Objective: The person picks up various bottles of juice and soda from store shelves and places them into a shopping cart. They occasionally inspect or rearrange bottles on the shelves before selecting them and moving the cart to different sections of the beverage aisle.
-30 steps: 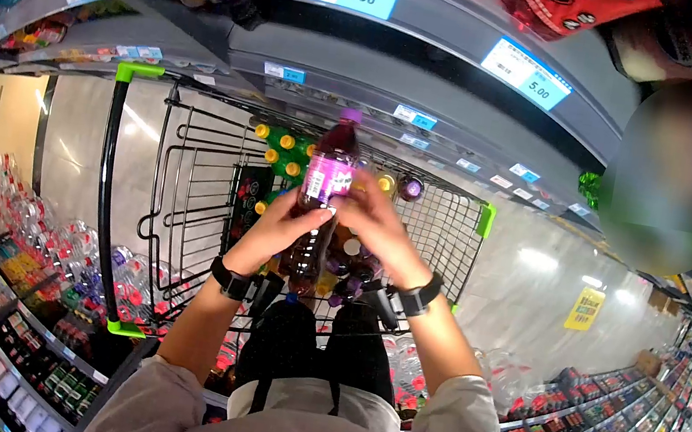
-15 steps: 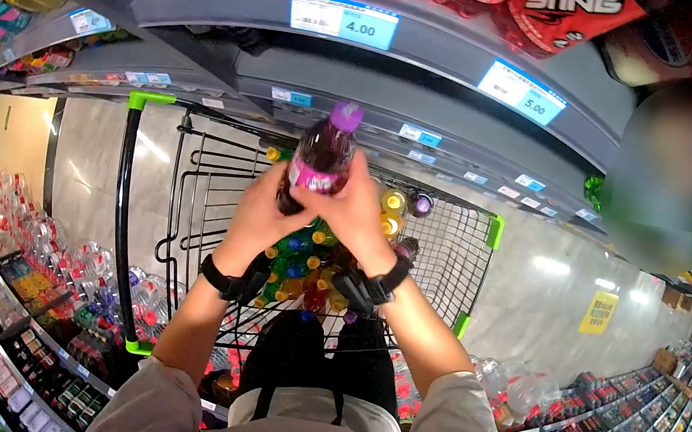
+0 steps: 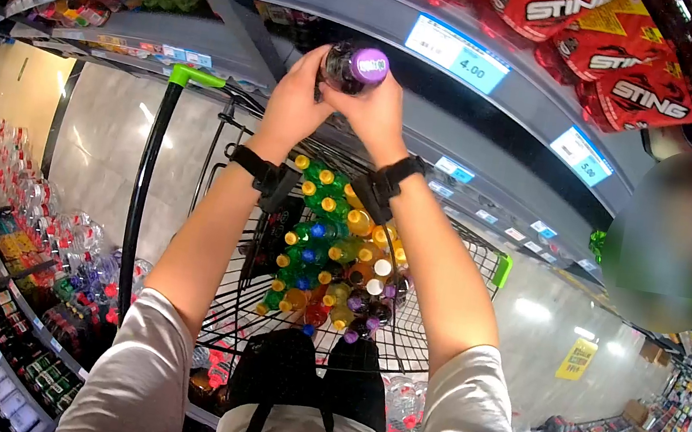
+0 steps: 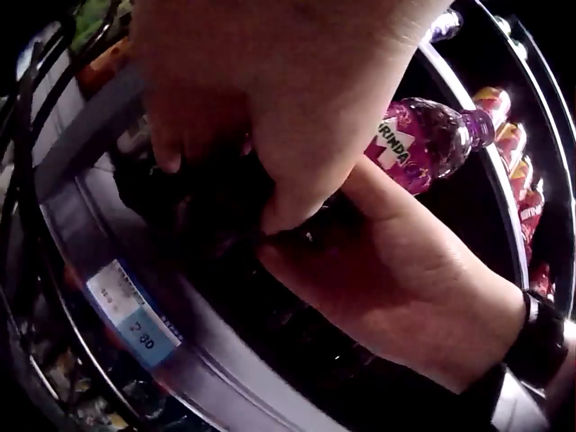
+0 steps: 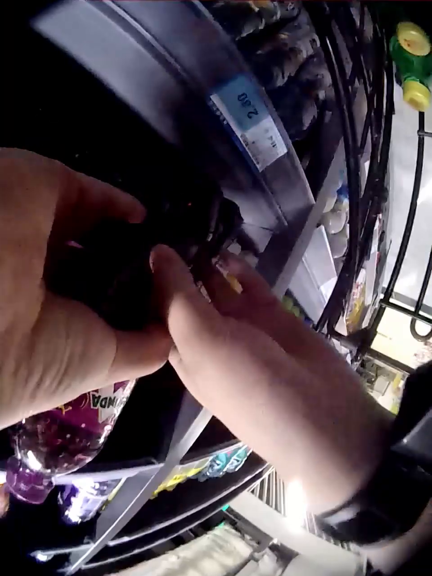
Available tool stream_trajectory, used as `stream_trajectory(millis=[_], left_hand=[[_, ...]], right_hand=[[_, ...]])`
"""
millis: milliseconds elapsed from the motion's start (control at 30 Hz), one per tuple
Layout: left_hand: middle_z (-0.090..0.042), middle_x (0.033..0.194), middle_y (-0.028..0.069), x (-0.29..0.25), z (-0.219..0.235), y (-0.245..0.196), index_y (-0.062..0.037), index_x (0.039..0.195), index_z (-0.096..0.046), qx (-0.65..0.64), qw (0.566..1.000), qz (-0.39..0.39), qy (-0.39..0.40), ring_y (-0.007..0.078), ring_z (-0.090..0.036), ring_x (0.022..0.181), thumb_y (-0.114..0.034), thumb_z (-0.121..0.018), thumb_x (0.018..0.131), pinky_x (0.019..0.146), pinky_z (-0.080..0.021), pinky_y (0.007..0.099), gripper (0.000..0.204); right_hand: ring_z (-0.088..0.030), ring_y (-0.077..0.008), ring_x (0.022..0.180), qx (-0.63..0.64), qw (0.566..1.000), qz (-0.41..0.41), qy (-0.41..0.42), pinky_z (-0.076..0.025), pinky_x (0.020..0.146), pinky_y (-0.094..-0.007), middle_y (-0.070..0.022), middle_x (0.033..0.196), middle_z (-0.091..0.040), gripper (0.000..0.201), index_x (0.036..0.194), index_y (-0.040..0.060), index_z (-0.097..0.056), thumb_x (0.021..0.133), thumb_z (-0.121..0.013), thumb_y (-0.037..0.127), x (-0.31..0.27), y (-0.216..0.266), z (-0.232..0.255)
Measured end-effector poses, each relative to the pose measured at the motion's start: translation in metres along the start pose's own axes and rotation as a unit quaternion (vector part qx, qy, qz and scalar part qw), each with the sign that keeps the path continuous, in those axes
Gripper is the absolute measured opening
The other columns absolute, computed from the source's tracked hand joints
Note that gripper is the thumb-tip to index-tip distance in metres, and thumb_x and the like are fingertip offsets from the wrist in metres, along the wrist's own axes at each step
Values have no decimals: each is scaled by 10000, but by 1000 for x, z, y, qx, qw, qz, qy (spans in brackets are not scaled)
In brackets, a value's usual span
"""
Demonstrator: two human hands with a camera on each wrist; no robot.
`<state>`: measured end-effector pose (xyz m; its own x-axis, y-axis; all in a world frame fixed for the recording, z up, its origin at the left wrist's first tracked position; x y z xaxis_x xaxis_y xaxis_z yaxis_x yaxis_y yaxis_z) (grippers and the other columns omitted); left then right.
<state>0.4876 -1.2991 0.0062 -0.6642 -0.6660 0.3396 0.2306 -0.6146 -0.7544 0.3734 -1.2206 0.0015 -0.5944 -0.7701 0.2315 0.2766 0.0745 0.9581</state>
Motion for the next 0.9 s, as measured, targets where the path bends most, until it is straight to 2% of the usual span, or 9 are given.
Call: stream_trajectory(millis=[133,200,267,300,400,700,800,867,900], left_hand=[[-534,1372,239,-3,-7,22,11,1431,-413,2,1000,29,1,402,-541,1233,-131,-677,785,1006,-474,431,712],[-524,1381,256,-6,-11,35,28,1463,-373,-31,995,84,31,399,-532,1251,-148,-672,783,1022,-462,432,764],[-544,1361,248,-6,-12,43,4,1462,-393,-34,997,73,12,387,-543,1247,-146,-671,782,1022,-462,432,750],[-556,1345,246,-5,-14,52,-6,1457,-407,-70,992,102,22,380,-551,1243,-146,-670,783,1017,-464,432,737],[-596,1294,231,-7,-18,56,-55,1437,-454,-120,984,129,28,360,-584,1209,-138,-665,781,991,-479,413,694],[-595,1326,202,-8,-12,57,-81,1427,-467,-167,968,172,73,351,-586,1213,-114,-647,784,991,-472,383,668],[-541,1385,241,-4,-8,70,-31,1472,-389,-110,986,120,41,379,-524,1285,-110,-607,809,1052,-420,397,703],[-463,1448,285,6,5,71,12,1516,-284,-113,982,142,-49,416,-449,1343,-112,-548,842,1104,-363,402,735],[-346,1525,300,9,0,73,22,1546,-190,-152,973,172,-18,413,-346,1419,-152,-492,875,1151,-294,385,756]], right_hand=[[-728,-235,785,-128,990,-28,50,-540,726,-335,-153,854,-737,376,947,22,-732,695,-852,274,25,-14,-15],[-714,-277,870,-168,984,4,50,-531,789,-363,-148,950,-737,460,1039,66,-732,728,-817,394,34,-11,-15],[-699,-296,921,-206,971,-55,110,-520,825,-358,-144,1002,-733,527,1076,91,-726,751,-776,504,43,-22,-15],[-692,-311,927,-174,976,-18,127,-519,828,-355,-145,1018,-730,575,1090,109,-724,756,-746,577,46,-18,-17],[-683,-320,963,-228,968,-18,106,-515,841,-367,-143,1044,-726,598,1112,124,-720,739,-761,589,41,-22,-13],[-675,-279,1009,-202,966,-61,146,-505,884,-356,-135,1122,-706,598,1192,110,-670,747,-813,483,31,-15,-14],[-626,-217,1087,-87,983,-53,154,-468,960,-325,-111,1202,-673,668,1313,34,-562,785,-807,360,30,-26,-17],[-591,-196,1109,32,969,-132,205,-456,975,-314,-67,1235,-643,607,1317,23,-561,801,-769,266,27,-39,-17],[-554,-190,1143,49,968,-175,174,-437,994,-306,-60,1274,-604,595,1338,28,-543,800,-731,198,27,-46,-6]])
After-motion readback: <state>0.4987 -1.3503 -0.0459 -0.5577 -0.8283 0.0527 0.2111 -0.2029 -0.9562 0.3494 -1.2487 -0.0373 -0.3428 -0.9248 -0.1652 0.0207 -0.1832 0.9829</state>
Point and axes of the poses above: each hand's wrist, its own x-axis towards the middle knuckle, its own z-axis out of the back of the hand, y = z × x, the point moved 7 cm from there along x, towards the middle knuckle
